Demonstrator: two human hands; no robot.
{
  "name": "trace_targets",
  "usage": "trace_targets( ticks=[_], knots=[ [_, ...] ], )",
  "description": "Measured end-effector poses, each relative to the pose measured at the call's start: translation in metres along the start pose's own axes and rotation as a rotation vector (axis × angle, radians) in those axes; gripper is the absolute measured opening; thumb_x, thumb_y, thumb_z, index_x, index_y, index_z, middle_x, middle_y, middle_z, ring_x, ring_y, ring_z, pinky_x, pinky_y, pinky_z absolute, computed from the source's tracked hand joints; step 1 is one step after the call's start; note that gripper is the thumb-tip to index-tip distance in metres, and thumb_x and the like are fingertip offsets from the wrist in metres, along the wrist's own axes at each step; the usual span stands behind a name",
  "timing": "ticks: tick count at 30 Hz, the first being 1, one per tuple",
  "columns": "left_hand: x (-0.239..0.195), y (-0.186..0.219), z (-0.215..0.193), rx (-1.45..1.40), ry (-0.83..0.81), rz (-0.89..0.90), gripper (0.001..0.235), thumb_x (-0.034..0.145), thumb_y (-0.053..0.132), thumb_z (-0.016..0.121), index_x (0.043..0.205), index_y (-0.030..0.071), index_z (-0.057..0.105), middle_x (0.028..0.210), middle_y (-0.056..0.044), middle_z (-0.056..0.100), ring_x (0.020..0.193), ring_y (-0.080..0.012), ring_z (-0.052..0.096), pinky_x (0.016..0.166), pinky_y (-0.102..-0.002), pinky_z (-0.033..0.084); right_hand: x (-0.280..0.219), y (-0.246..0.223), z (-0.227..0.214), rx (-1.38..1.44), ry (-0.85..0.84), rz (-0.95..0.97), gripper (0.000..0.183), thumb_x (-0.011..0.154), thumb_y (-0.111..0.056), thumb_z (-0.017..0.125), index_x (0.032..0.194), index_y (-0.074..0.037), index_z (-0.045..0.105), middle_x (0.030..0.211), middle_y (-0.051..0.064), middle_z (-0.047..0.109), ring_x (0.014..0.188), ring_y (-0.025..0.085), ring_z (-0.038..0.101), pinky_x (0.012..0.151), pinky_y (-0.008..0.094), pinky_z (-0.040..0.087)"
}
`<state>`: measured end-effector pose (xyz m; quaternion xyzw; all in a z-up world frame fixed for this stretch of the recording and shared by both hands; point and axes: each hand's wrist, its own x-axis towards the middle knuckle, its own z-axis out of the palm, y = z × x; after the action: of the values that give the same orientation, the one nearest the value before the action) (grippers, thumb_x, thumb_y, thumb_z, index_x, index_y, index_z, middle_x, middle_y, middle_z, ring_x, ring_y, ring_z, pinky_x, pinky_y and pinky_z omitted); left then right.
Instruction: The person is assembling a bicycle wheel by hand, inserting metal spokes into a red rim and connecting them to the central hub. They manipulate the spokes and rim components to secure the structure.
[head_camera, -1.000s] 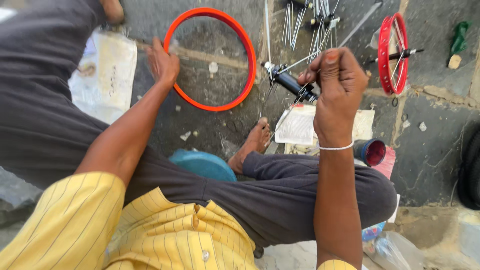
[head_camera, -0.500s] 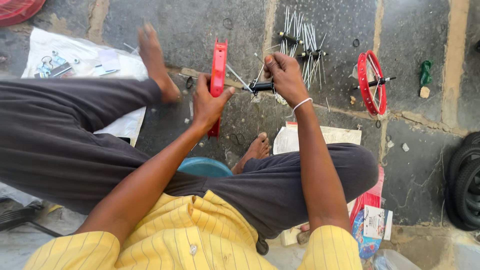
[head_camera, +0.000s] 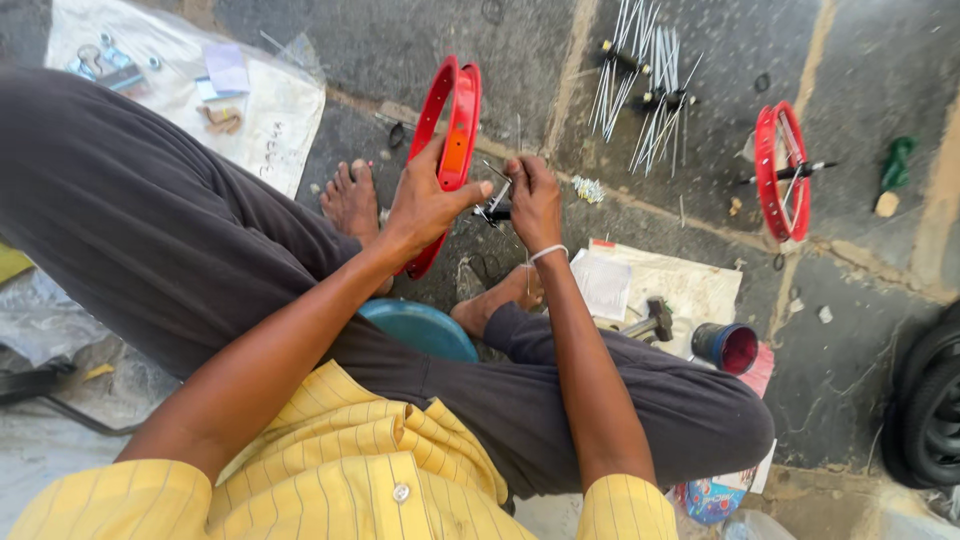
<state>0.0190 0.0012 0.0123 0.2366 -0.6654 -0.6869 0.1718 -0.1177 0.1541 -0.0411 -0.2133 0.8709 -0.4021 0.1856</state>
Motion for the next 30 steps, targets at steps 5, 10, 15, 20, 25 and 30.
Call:
trace_targets(
  ticks=[5,10,15,20,25,30],
  knots=[
    [-0.004,0.011,0.009,0.009,-0.036,-0.045,0.052,0.084,0.021,0.083,0.124,-0.001,0.06,0.101,-0.005,0.07,0.09,-0.0105,0.066,0.079,-0.028,0.055,-0.005,-0.007,0.025,0.065,-0.049,-0.121,0.031,0.106,-0.031,0.06,0.097,-0.002,0.064,0.078,0.007,0.064,0.067,0.011,0.057,0.062,0.032,0.048],
    [-0.01,-0.003,0.001,-0.215,-0.124,-0.091,0.053,0.083,0.004,0.07,0.132,0.001,0.052,0.111,-0.003,0.063,0.1,-0.0093,0.064,0.083,-0.026,0.056,-0.013,-0.011,0.056,0.406,-0.133,-0.011,0.029,0.107,-0.029,0.059,0.095,-0.003,0.06,0.076,0.002,0.059,0.072,0.005,0.051,0.061,0.03,0.047],
    [-0.023,-0.018,-0.011,-0.201,-0.138,-0.08,0.054,0.085,-0.002,0.067,0.136,0.001,0.051,0.116,-0.003,0.059,0.102,-0.0084,0.059,0.084,-0.025,0.052,-0.024,-0.022,0.064,0.475,-0.193,0.081,0.034,0.107,-0.031,0.058,0.09,-0.002,0.056,0.072,-0.002,0.052,0.068,0.005,0.046,0.058,0.028,0.043],
    [-0.031,-0.017,-0.014,-0.172,-0.184,-0.063,0.057,0.086,0.0,0.069,0.139,0.002,0.049,0.109,-0.002,0.058,0.099,-0.0081,0.058,0.085,-0.024,0.051,-0.026,-0.03,0.061,0.428,-0.176,-0.008,0.034,0.11,-0.033,0.055,0.094,-0.003,0.06,0.074,-0.003,0.055,0.07,0.003,0.046,0.061,0.025,0.044],
    [-0.034,-0.017,-0.013,-0.114,-0.166,-0.092,0.051,0.085,0.0,0.072,0.131,0.002,0.051,0.101,-0.001,0.057,0.094,-0.0081,0.058,0.083,-0.024,0.051,-0.026,-0.034,0.058,0.469,-0.224,0.039,0.032,0.11,-0.03,0.054,0.095,-0.002,0.06,0.071,-0.002,0.055,0.066,0.004,0.047,0.058,0.026,0.042],
    [-0.039,-0.015,-0.015,-0.134,-0.186,-0.098,0.055,0.083,-0.001,0.07,0.134,0.003,0.049,0.099,0.0,0.058,0.091,-0.0075,0.058,0.082,-0.023,0.05,-0.024,-0.037,0.057,0.442,-0.229,0.053,0.026,0.107,-0.023,0.055,0.11,-0.001,0.067,0.079,-0.001,0.064,0.071,0.004,0.053,0.062,0.026,0.047]
  ],
)
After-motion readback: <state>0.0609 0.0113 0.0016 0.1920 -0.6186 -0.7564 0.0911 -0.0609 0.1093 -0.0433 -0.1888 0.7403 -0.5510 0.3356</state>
